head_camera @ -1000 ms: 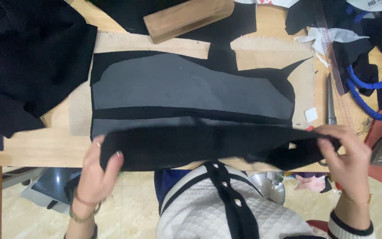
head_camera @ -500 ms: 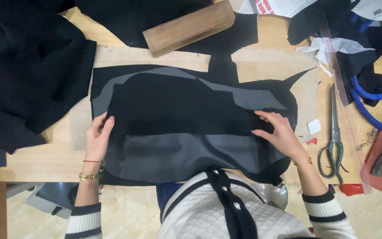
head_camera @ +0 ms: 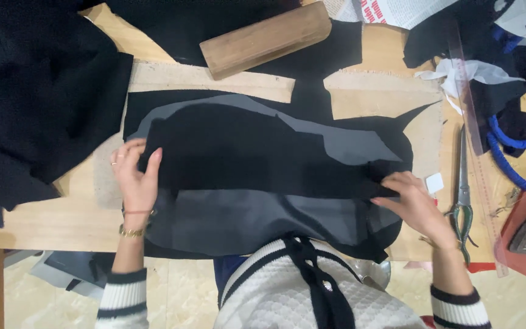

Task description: The person lays a piece of black fabric on a wooden table and smooths it out. They then use a pair of scissors to cut the fabric along a curved edge, guided by a wooden block placed on top of the material.

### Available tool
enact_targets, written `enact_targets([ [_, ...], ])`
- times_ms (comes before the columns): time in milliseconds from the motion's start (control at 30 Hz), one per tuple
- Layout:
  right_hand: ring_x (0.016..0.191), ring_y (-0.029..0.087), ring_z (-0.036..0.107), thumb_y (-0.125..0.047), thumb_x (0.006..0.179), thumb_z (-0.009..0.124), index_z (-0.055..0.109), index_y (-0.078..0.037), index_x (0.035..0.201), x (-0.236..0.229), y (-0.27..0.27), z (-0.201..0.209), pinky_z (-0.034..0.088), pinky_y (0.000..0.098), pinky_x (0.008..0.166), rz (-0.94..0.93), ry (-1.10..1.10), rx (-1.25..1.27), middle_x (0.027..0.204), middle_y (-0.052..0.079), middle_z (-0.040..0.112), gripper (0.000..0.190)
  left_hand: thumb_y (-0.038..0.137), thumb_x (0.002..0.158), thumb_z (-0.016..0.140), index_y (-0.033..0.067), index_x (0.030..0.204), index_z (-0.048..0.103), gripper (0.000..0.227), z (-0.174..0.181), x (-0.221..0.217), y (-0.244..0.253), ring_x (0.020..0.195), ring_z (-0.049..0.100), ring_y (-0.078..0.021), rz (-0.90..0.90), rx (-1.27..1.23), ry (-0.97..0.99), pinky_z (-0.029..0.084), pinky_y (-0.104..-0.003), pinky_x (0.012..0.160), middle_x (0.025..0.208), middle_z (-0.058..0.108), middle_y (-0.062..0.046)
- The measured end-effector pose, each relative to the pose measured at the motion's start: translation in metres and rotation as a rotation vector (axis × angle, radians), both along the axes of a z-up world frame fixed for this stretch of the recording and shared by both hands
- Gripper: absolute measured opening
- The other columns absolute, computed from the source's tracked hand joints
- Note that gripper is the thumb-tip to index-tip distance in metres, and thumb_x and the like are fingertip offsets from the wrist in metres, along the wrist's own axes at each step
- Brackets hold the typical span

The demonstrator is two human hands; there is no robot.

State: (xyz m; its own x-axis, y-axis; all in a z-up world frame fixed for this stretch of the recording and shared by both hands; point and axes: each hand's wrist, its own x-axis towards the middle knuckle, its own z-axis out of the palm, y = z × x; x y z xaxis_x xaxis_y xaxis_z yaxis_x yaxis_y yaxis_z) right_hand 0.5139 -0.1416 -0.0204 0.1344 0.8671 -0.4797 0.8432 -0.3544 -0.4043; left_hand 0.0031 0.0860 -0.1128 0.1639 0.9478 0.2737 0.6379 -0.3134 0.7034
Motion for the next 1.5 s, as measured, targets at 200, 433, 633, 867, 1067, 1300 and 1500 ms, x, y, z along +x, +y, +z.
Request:
enact_targets([
  [200, 0.069, 0.01, 0.04, -0.01, 0.082, 0.085, 0.053, -0.006, 0.07, 0.077, -0.065, 0.017, 0.037, 0.0267, 0.059, -0.074, 0.567, 0.002, 0.074, 0.0, 0.044, 0.035, 0.014, 0.106, 0.065, 0.0166, 0.126, 0.05, 0.026, 0.025, -0.086, -0.038, 0.11, 0.043, -0.0073, 0.216, -0.378, -0.371, 0.038, -0.024, 0.103, 0.117, 0.044, 0.004],
  [433, 0.083, 0.017, 0.069, -0.013, 0.086, 0.077, 0.076, -0.002, 0.088, 0.063, 0.026, 0.001, 0.056, 0.0317, 0.084, -0.253, 0.421, 0.115, 0.089, 0.007, 0.074, 0.012, 0.011, 0.111, 0.063, 0.0212, 0.118, 0.046, 0.021, 0.012, -0.073, 0.012, 0.085, 0.03, -0.0007, 0.217, -0.273, -0.519, 0.03, -0.015, 0.076, 0.096, 0.03, 0.01],
  [633, 0.141, 0.029, 0.051, -0.023, 0.09, 0.071, 0.059, -0.008, 0.139, 0.023, 0.082, -0.046, 0.034, 0.0408, 0.119, -0.373, 0.238, -0.037, 0.148, 0.011, 0.058, 0.053, 0.024, 0.108, 0.066, 0.0097, 0.116, 0.053, 0.021, -0.067, -0.052, 0.042, 0.078, 0.035, -0.0107, 0.078, -0.359, -0.123, 0.034, -0.029, 0.074, 0.083, 0.034, 0.002],
  [867, 0.146, 0.034, 0.047, -0.027, 0.087, 0.074, 0.061, -0.008, 0.134, 0.029, 0.062, -0.046, 0.037, 0.0432, 0.118, -0.57, 0.219, -0.085, 0.15, 0.013, 0.056, 0.053, 0.03, 0.094, 0.075, 0.0053, 0.122, 0.067, 0.038, -0.013, -0.017, 0.043, 0.112, 0.066, -0.0159, 0.1, -0.516, -0.123, 0.05, -0.031, 0.098, 0.12, 0.072, -0.006],
  [1067, 0.154, 0.025, 0.032, -0.028, 0.085, 0.064, 0.049, -0.005, 0.144, 0.042, 0.047, -0.019, 0.02, 0.04, 0.124, -0.712, 0.405, -0.024, 0.162, 0.013, 0.04, 0.065, 0.012, 0.09, 0.07, 0.0128, 0.125, 0.069, 0.035, 0.024, -0.002, 0.05, 0.111, 0.072, -0.0191, 0.252, -0.926, -0.901, 0.059, -0.029, 0.095, 0.125, 0.073, -0.007],
  [1300, 0.11, 0.005, 0.068, -0.013, 0.106, 0.059, 0.056, -0.019, 0.138, 0.074, 0.033, -0.023, 0.057, 0.0174, 0.092, -0.726, 0.93, 0.547, 0.132, 0.0, 0.067, 0.033, 0.01, 0.096, 0.069, 0.0108, 0.104, 0.078, 0.012, 0.045, -0.01, 0.067, 0.108, 0.075, -0.0191, 0.201, -0.728, -1.461, 0.06, -0.03, 0.102, 0.115, 0.077, -0.008],
  [1500, 0.145, 0.019, 0.045, -0.035, 0.089, 0.053, 0.043, -0.014, 0.154, 0.067, 0.062, -0.014, 0.026, 0.0331, 0.124, -0.792, 0.478, -0.048, 0.157, 0.004, 0.048, 0.069, 0.03, 0.076, 0.081, 0.0203, 0.146, 0.056, 0.076, 0.03, -0.039, 0.055, 0.115, 0.071, -0.0097, 0.588, -0.96, -0.788, 0.058, -0.026, 0.094, 0.131, 0.071, 0.002],
])
